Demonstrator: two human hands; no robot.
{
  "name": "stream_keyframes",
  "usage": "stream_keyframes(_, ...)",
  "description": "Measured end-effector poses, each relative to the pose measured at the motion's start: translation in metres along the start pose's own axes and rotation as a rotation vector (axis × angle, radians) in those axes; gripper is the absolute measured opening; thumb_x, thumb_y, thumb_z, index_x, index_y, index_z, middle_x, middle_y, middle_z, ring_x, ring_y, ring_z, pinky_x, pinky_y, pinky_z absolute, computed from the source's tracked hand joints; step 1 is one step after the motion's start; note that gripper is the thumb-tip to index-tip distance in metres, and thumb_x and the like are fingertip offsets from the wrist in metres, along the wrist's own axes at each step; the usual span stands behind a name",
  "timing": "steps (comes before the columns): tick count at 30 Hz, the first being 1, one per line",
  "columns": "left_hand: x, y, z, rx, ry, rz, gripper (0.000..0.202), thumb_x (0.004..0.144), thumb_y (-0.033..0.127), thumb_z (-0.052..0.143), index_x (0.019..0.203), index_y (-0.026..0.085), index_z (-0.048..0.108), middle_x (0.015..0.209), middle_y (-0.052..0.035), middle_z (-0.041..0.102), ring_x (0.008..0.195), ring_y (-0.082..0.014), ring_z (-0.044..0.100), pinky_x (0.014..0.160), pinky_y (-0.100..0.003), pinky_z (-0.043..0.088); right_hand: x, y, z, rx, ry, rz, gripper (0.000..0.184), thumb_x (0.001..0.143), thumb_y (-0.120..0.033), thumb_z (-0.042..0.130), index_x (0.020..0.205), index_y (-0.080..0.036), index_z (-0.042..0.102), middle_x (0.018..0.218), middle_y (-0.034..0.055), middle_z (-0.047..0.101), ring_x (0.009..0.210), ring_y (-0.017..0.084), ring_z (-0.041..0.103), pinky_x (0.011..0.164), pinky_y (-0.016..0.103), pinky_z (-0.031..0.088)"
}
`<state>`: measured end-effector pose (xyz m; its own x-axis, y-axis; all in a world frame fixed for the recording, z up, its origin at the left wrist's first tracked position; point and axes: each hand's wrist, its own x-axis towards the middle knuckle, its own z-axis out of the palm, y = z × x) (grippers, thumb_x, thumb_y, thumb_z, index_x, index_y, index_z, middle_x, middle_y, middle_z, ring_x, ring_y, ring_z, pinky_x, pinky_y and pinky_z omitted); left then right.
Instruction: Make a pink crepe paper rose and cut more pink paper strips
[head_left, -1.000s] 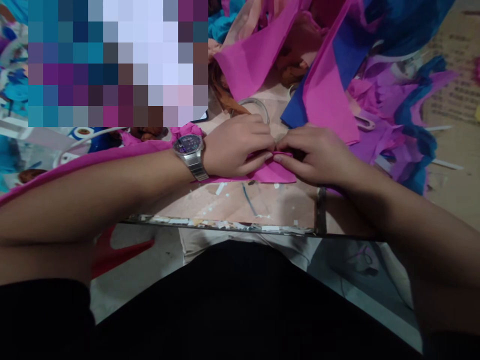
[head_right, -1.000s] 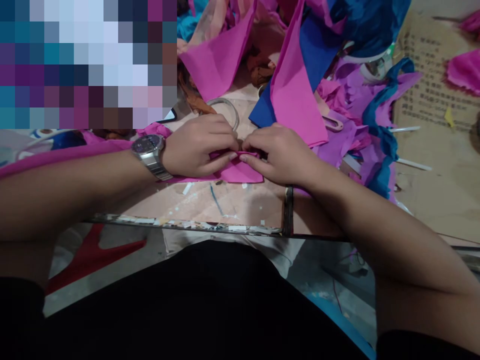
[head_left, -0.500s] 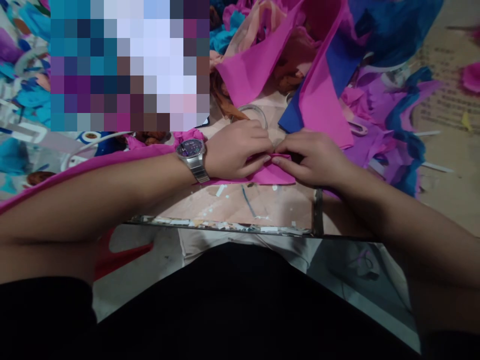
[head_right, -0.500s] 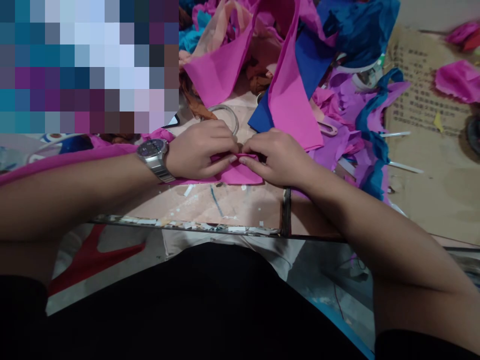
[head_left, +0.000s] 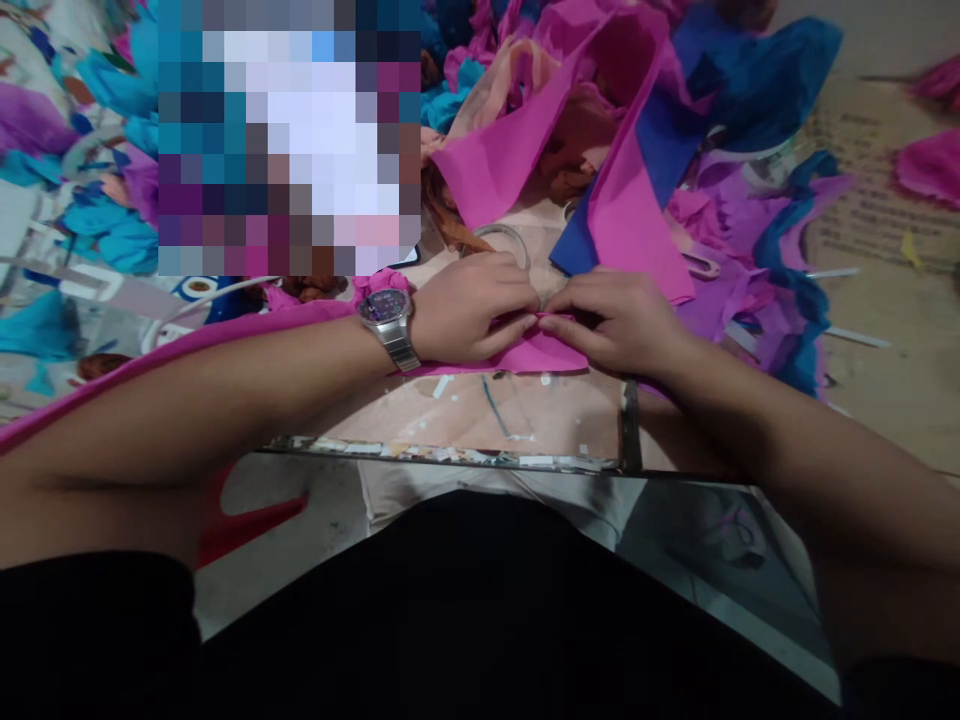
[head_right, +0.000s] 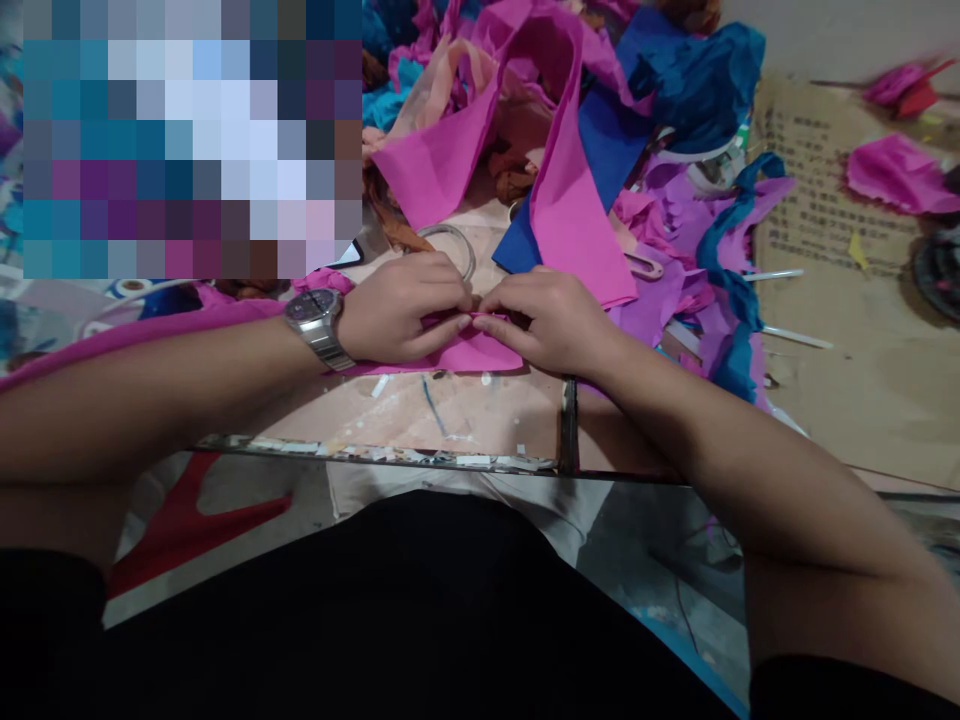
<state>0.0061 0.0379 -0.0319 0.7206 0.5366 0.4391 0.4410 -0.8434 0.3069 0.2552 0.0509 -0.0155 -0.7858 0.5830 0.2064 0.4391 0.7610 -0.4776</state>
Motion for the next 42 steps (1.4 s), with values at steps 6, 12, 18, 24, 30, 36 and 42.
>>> stream_keyframes(6,0.0000,0.0008,-0.0006,-0.015,0.009,-0.029,0.032,0.101,0.039,0.048,0.095,0.019,0.073,0.083,-0.0077,0.070,0.083,-0.0179,0.063,0.078,-0.036,0.048,-0.0004,-0.0009,0.0004,0.006,0.022,0.003,0.036,0.107,-0.049,0.054,0.103,-0.022,0.076,0.096,0.0064,0.077,0.090,0.020,0.068,0.085,0.036,0.047)
stream_keyframes(12,-0.0001,0.0018,-0.0026,0.004,0.035,-0.039,0.032,0.101,0.038,0.048,0.098,0.019,0.074,0.082,-0.0066,0.072,0.080,-0.0167,0.063,0.074,-0.034,0.046,-0.0013,0.0000,0.0014,0.005,0.036,0.032,0.037,0.106,-0.054,0.055,0.107,-0.024,0.077,0.098,0.0067,0.077,0.091,0.021,0.068,0.084,0.037,0.048)
stream_keyframes(18,-0.0002,0.0023,-0.0024,0.033,0.067,-0.035,0.033,0.102,0.039,0.049,0.094,0.018,0.073,0.078,-0.0052,0.069,0.075,-0.0146,0.061,0.069,-0.030,0.041,-0.0016,-0.0010,0.0010,-0.011,0.065,0.035,0.039,0.106,-0.055,0.055,0.105,-0.023,0.077,0.091,0.0065,0.075,0.088,0.021,0.068,0.083,0.037,0.048)
stream_keyframes(24,-0.0001,0.0025,-0.0023,0.039,0.079,-0.042,0.037,0.102,0.041,0.048,0.094,0.016,0.074,0.076,-0.0053,0.068,0.073,-0.0134,0.060,0.067,-0.028,0.038,-0.0021,0.0007,0.0030,-0.030,0.133,-0.021,0.036,0.105,-0.052,0.057,0.104,-0.022,0.077,0.084,0.0051,0.073,0.081,0.018,0.067,0.079,0.034,0.049)
stream_keyframes(30,0.0009,0.0035,-0.0040,0.012,0.069,-0.054,0.035,0.102,0.041,0.050,0.094,0.017,0.073,0.076,-0.0055,0.068,0.073,-0.0137,0.060,0.068,-0.028,0.039,-0.0025,-0.0001,0.0032,-0.028,0.163,-0.043,0.030,0.104,-0.047,0.059,0.104,-0.023,0.076,0.084,0.0039,0.073,0.078,0.017,0.067,0.077,0.033,0.052)
stream_keyframes(36,0.0010,0.0034,-0.0042,0.010,0.059,-0.053,0.032,0.101,0.040,0.050,0.094,0.018,0.072,0.077,-0.0051,0.068,0.073,-0.0143,0.061,0.068,-0.030,0.040,-0.0029,-0.0007,0.0032,-0.026,0.153,-0.036,0.026,0.104,-0.045,0.059,0.106,-0.024,0.075,0.086,0.0038,0.074,0.076,0.018,0.066,0.074,0.034,0.051)
stream_keyframes(42,-0.0006,0.0020,-0.0034,0.012,0.040,-0.036,0.029,0.101,0.039,0.050,0.093,0.020,0.070,0.078,-0.0054,0.068,0.076,-0.0167,0.061,0.071,-0.034,0.040,-0.0024,0.0000,0.0034,-0.001,0.116,-0.087,0.019,0.102,-0.034,0.059,0.108,-0.023,0.073,0.085,0.0018,0.073,0.073,0.016,0.065,0.072,0.031,0.049)
